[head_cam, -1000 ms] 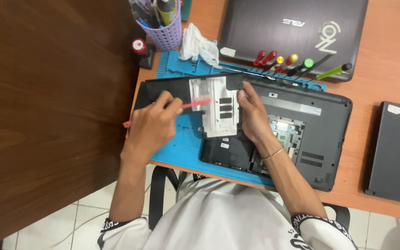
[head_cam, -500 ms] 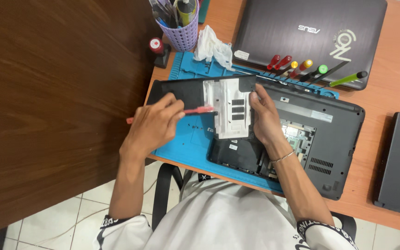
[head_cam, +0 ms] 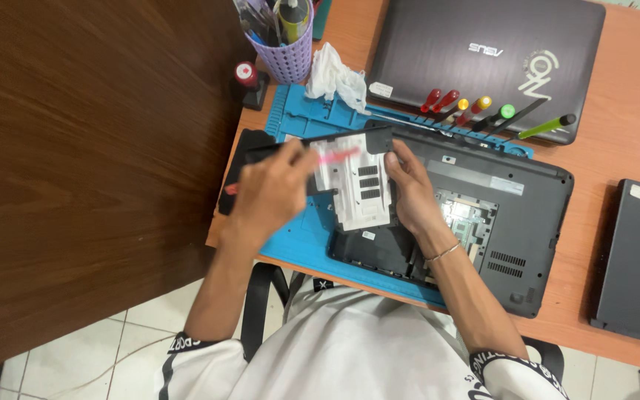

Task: The person installs a RAM module into the internal slot of a laptop, wipes the top lid of another laptop with a cloth, and then uses a screwdriver on the underside of a laptop.

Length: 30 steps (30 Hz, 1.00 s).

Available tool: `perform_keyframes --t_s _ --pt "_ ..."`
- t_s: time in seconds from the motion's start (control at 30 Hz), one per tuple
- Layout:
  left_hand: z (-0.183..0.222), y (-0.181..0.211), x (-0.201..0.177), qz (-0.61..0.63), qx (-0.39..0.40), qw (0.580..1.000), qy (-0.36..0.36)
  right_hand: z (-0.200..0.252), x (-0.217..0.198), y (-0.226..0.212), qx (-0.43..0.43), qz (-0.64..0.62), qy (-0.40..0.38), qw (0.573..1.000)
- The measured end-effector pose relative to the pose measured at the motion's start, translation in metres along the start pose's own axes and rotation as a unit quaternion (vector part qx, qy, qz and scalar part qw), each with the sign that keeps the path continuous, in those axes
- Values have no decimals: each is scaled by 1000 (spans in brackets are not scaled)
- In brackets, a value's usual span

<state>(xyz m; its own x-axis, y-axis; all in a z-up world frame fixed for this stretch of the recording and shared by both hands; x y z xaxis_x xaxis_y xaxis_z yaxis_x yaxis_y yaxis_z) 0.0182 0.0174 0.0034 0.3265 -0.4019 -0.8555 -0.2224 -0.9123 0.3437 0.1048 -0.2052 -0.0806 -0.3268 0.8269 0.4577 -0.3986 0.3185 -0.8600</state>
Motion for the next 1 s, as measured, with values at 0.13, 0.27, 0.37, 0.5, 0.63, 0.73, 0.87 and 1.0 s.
perform_keyframes --t_s 0.13,0.27,0.37,0.5,0.63,0.73,0.87,1.0 --pt "-4 8 9 25 19 999 -13 1 1 1 -18 1 -12 1000" --pt "-7 6 3 -1 -1 1000 9 -1 2 1 -27 -4 -17 999" --pt "-7 15 -6 -1 17 1000 8 -3 1 0 -30 -13 8 999" --pt "-15 9 -36 8 5 989 145 -5 -5 -3 -22 -37 89 995" --pt "-28 0 -58 8 -23 968 249 -7 -12 -11 -43 -17 67 997" --pt "-42 -9 -65 13 -49 955 293 -13 -18 -14 -26 -14 120 992" --pt "-60 -22 -67 30 -86 926 366 -19 -20 -19 -40 -6 128 991" --pt "-76 -33 -64 41 -69 916 393 -21 -17 -25 -54 6 102 993"
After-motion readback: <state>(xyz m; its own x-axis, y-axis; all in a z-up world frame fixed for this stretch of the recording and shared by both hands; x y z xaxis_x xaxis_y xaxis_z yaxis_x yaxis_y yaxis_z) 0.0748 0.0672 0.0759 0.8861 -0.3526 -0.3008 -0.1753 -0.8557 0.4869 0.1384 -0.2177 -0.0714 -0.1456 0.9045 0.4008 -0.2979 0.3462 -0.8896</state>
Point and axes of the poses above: each hand's wrist, its own z-axis away from the middle knuckle, its own x-axis out of the palm, y = z × x, the point moved 2 cm from there along -z, towards the middle knuckle, and after that the axes turned 7 degrees about -z, right-handed, at the moved point
